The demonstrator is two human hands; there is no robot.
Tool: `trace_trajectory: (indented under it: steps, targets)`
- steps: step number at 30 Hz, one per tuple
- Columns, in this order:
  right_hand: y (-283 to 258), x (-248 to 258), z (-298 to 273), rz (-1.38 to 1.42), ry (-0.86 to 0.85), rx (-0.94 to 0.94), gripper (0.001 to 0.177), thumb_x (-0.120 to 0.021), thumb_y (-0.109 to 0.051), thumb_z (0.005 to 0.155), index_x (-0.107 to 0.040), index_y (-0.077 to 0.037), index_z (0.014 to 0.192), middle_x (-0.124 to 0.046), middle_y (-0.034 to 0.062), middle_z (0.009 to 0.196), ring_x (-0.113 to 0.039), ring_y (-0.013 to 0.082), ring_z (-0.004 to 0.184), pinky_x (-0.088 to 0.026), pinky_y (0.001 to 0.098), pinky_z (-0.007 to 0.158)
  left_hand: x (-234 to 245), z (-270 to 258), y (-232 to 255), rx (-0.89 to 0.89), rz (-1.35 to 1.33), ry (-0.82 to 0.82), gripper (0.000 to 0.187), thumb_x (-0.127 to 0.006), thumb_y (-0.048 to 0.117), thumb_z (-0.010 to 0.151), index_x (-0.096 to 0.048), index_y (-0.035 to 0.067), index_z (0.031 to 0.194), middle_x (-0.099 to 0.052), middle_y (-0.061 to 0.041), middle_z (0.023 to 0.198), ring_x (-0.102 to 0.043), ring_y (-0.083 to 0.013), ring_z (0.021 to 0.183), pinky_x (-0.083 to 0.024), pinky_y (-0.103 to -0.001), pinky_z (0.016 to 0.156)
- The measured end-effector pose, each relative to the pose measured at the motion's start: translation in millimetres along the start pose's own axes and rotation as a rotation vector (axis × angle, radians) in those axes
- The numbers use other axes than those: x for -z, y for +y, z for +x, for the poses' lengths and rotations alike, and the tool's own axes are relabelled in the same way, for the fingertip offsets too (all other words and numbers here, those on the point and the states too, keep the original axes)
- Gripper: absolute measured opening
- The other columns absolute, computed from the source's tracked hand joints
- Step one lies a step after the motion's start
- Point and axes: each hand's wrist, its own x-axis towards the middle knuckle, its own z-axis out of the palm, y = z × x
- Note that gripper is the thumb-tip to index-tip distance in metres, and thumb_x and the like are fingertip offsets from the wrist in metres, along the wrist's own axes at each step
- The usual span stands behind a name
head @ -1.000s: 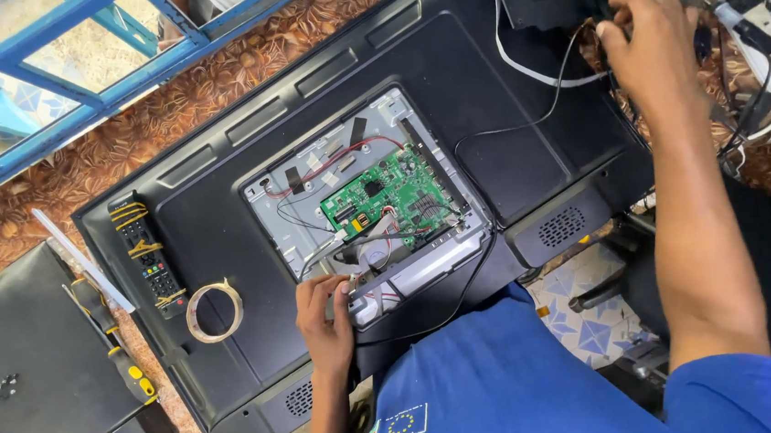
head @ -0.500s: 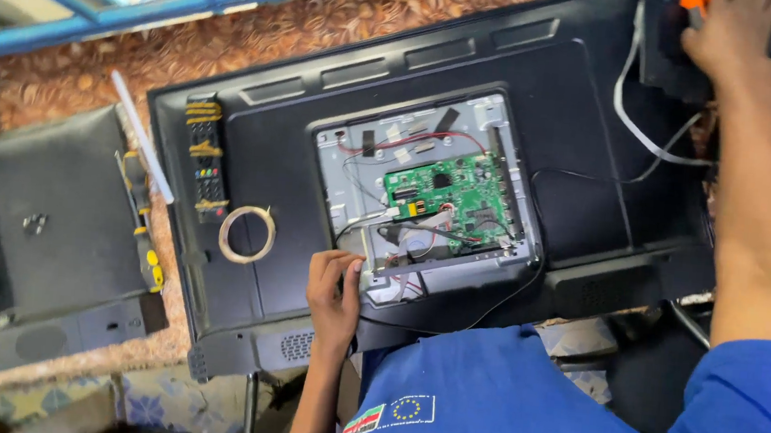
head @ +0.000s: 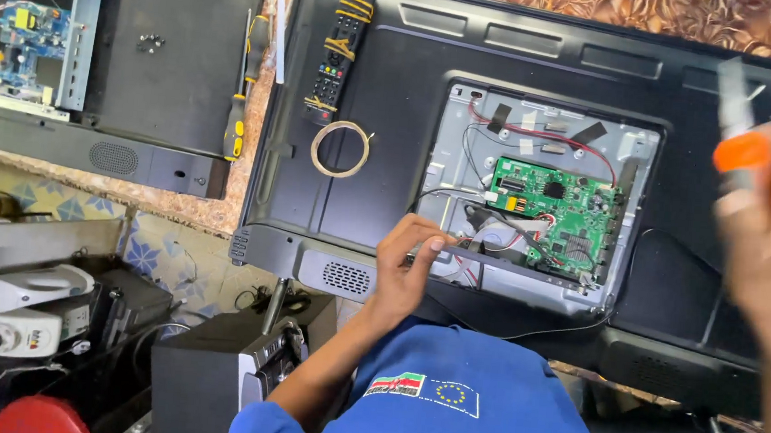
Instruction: The person works on the internal components of a disassembled television, handling wires and a circuit board. They use a soldering iron to work on a small component and later use pliers to cut a wire. Finally, the person attaches a metal stand to the back of the television casing.
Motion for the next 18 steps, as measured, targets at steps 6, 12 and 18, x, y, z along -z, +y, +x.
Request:
trace_trajectory:
  steps: [6,12,18]
  targets:
    - [-178,-70,-65,0.134,-0.342,0.031,0.082,-0.067,-0.048,0.080,-0.047,-0.016,0.152,-0.060,0.0113,0.127,-0.071,0.0426,0.089,-0.060,0.0523,0.070,-32,-20,15,0.229,-0.313,-0.337,0.070,-0.054,0.058,0.102,-0.054,0.004,0.146,-0.067,-0.018,0.114,-0.066,-0.0286,0.107,-0.052,-0.047,0.096]
    - [-211,-73,-61,0.184,-0.458,0.268,0.081,-0.071,-0.051,0.089,-0.044,-0.004,0.150,-0.058,0.0181,0.130,-0.066,0.0427,0.113,-0.058,0.0459,0.086,-21,-15,5,0.484,-0.560,-0.055,0.036,-0.055,0.044,0.104,-0.061,0.008,0.099,-0.067,-0.011,0.084,-0.071,-0.0257,0.084,-0.056,-0.041,0.089]
    - [-170,-77,-94,-0.028,-0.545,0.153,0.038,-0.061,-0.036,0.098,-0.066,-0.009,0.125,-0.068,0.0086,0.111,-0.066,0.0300,0.106,-0.053,0.0405,0.086,61,33,4,0.495,0.277,0.043,0.032,-0.067,0.035,0.100,-0.058,0.005,0.092,-0.054,-0.015,0.062,-0.057,-0.0323,0.059,-0.044,-0.041,0.060]
